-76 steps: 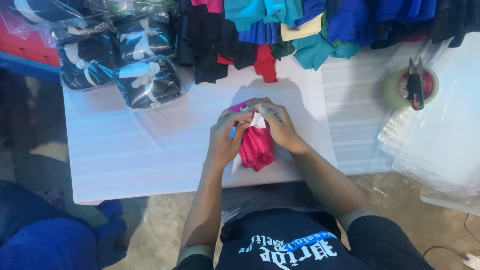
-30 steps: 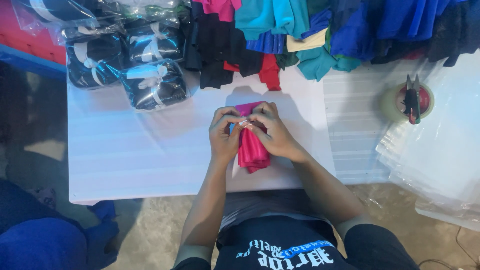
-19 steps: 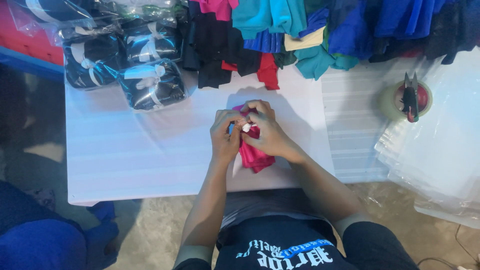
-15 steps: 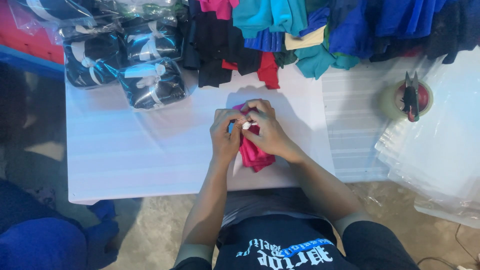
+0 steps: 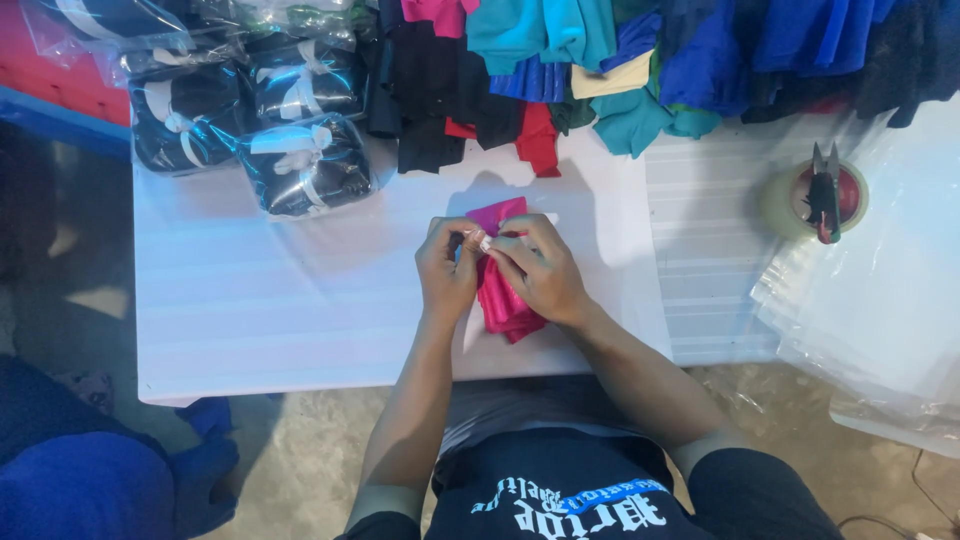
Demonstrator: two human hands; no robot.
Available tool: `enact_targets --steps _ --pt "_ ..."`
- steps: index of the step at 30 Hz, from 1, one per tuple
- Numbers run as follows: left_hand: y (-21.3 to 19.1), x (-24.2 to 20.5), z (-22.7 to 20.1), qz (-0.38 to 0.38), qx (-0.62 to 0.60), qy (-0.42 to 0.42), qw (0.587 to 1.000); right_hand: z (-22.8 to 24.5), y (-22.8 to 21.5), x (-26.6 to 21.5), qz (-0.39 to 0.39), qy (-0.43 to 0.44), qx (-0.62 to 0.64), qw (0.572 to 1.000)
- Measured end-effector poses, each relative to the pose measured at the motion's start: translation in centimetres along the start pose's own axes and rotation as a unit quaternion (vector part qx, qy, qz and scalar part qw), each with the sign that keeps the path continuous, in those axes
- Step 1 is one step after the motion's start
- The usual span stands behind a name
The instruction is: Folding a pink fabric sash, wrapping it with a white ribbon, and placing it into a clear plastic bag for packaging.
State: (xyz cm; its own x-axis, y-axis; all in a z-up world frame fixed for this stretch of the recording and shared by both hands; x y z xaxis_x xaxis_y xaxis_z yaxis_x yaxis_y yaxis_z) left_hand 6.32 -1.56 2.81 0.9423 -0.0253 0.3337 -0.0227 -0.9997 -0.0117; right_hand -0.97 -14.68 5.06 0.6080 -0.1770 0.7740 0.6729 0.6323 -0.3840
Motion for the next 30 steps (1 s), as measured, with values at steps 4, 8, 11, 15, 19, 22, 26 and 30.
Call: enact_targets --steps 4,8,11,15,19,22,26,30 --pt "0.1 -0.1 -0.3 -0.006 0.008 0.005 1.0 -0.6 0.1 -0.3 0.008 0.012 0.005 1.0" --pt "0.2 -0.1 -0.4 -0.01 0.03 0.021 0.999 -1.0 0.2 -0.3 0.019 0.017 -0.013 1.0" --pt "0.4 -0.3 -0.7 -0.008 0.037 0.03 0.999 -1.5 0.5 -0.7 0.041 0.028 -0.004 0.999" --pt "0.2 -0.3 -1.1 -0.017 0.034 0.042 0.998 -1.6 0.3 -0.3 0.107 0.052 0.066 0.991" --pt "0.2 -0.6 -1.2 -0.035 0.048 0.06 0.996 -2.0 -0.3 -0.4 0.153 0.061 0.083 0.983" --pt "0.1 -0.8 -0.5 -0.041 0.087 0.091 0.991 -1.8 -0.6 -0.4 0.173 0.064 0.091 0.979" --pt "-0.7 -0.7 0.2 -0.074 0.121 0.047 0.989 -1.3 -1.2 0.7 0.198 0.068 0.113 0.971" --pt "-0.4 -0.7 0.0 -0.058 0.143 0.001 0.988 -0.5 -1.8 1.5 0.191 0.072 0.135 0.97"
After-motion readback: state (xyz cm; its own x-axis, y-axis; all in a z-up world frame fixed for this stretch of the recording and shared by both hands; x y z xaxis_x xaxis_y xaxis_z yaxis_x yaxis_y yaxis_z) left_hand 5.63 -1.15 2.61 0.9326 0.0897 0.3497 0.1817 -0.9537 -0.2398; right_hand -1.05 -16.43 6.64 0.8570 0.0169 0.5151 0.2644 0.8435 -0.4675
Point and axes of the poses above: each hand's wrist, its own x-axis towards the middle knuckle, its own y-axis out of the palm, z = x × y, the point moved 7 cm from there along x, towards the middle knuckle, and after that the axes turned 11 degrees about -z, right-handed, at the moved point
